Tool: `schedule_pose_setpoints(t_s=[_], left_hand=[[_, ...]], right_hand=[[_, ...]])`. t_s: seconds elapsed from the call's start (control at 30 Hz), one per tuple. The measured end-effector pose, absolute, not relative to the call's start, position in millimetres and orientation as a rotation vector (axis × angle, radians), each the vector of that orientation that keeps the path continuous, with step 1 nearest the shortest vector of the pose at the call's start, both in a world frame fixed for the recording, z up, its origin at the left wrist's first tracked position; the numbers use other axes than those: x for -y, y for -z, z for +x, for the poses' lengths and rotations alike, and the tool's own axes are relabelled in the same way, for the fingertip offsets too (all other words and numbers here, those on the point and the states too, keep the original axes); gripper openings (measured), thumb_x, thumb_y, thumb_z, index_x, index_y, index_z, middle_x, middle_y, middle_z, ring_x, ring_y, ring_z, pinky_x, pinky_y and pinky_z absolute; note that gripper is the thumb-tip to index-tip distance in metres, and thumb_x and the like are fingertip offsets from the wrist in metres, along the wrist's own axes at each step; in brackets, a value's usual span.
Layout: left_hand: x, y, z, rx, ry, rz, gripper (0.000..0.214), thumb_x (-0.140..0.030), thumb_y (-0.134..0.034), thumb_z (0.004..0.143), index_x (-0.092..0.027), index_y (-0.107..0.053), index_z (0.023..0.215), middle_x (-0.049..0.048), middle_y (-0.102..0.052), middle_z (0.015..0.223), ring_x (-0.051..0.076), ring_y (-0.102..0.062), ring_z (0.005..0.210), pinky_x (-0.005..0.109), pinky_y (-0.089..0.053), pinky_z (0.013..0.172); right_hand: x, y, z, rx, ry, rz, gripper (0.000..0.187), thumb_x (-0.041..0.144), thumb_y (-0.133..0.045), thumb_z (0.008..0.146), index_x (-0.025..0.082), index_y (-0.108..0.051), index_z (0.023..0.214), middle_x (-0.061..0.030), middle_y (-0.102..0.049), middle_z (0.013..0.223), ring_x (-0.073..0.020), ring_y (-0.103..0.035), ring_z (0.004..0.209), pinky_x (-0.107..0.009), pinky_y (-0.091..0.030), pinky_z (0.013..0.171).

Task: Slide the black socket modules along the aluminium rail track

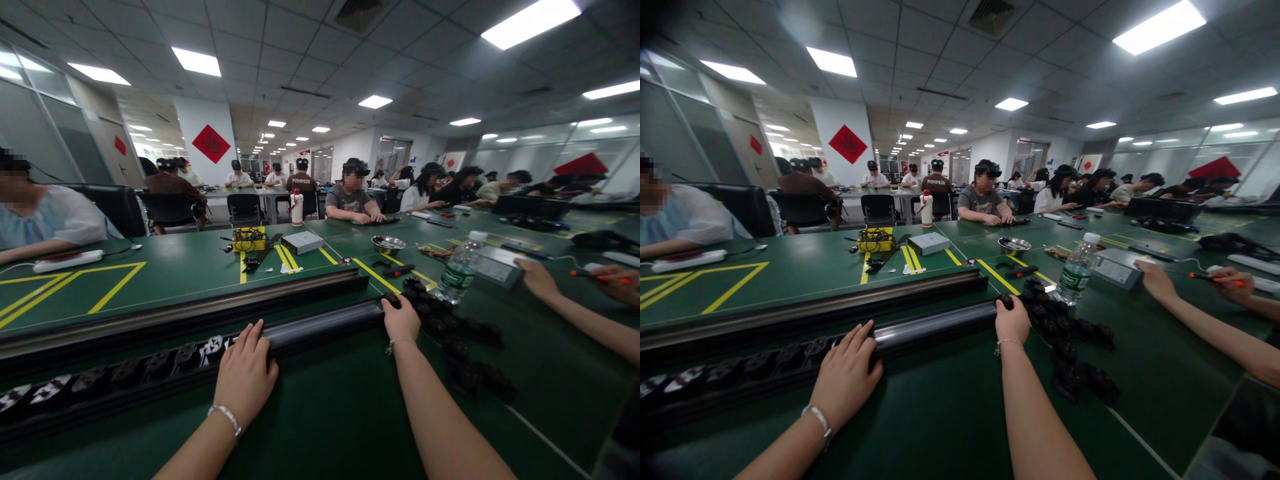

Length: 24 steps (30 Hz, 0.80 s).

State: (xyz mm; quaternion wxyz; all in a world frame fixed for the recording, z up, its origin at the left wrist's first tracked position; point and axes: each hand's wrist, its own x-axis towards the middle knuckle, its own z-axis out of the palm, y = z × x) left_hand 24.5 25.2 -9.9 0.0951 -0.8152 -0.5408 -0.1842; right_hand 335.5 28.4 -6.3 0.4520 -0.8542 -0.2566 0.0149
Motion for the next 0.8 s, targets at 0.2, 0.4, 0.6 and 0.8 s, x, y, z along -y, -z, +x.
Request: schedule_pose_setpoints(t_s=[0.2, 0.4, 0.6, 0.8], left_hand=[[-25.1, 8.9, 24.7, 1.589, 0.549, -2.422, 0.020, -0.023, -0.044, 0.075, -0.020, -0.057, 0.089, 0.0076, -0.041, 0.135, 0.024, -0.034, 0.125, 0.042, -0.034, 0.095], [-24.3, 7.5, 25.4, 1.626, 0.536, -2.430, 0.020, -0.024, -0.045, 0.075, -0.020, -0.057, 0.089, 0.0068, -0.040, 0.136, 0.023, -0.033, 0.126, 0.042, -0.033, 0.096], [-24.5, 8.6, 24.6, 1.578, 0.522, -2.400, 0.019, -0.024, -0.043, 0.075, -0.020, -0.056, 0.089, 0.0065, -0.042, 0.135, 0.023, -0.034, 0.125, 0.040, -0.034, 0.094], [-24.5, 10.0, 24.2, 1.574, 0.507, -2.391, 0.020, -0.024, -0.042, 0.076, -0.020, -0.057, 0.089, 0.0064, -0.042, 0.135, 0.024, -0.035, 0.125, 0.040, -0.035, 0.093]], right_hand=[[-28.9, 8.2, 336.9, 0.626, -0.032, -2.100, 0.046, 0.042, -0.052, 0.072, 0.019, -0.058, 0.111, -0.0096, -0.062, 0.106, -0.0254, -0.056, 0.096, -0.034, -0.041, 0.084], [-28.2, 9.7, 338.9, 0.635, -0.014, -2.075, 0.047, 0.043, -0.052, 0.072, 0.018, -0.058, 0.111, -0.0094, -0.062, 0.105, -0.0246, -0.056, 0.095, -0.032, -0.042, 0.083], [-28.4, 9.9, 344.3, 0.592, -0.005, -2.092, 0.045, 0.041, -0.051, 0.073, 0.018, -0.058, 0.111, -0.0096, -0.063, 0.104, -0.0249, -0.057, 0.094, -0.033, -0.042, 0.082], [-28.5, 11.8, 349.0, 0.550, -0.010, -2.104, 0.045, 0.044, -0.052, 0.072, 0.018, -0.059, 0.108, -0.0096, -0.063, 0.101, -0.0249, -0.057, 0.091, -0.033, -0.042, 0.079]])
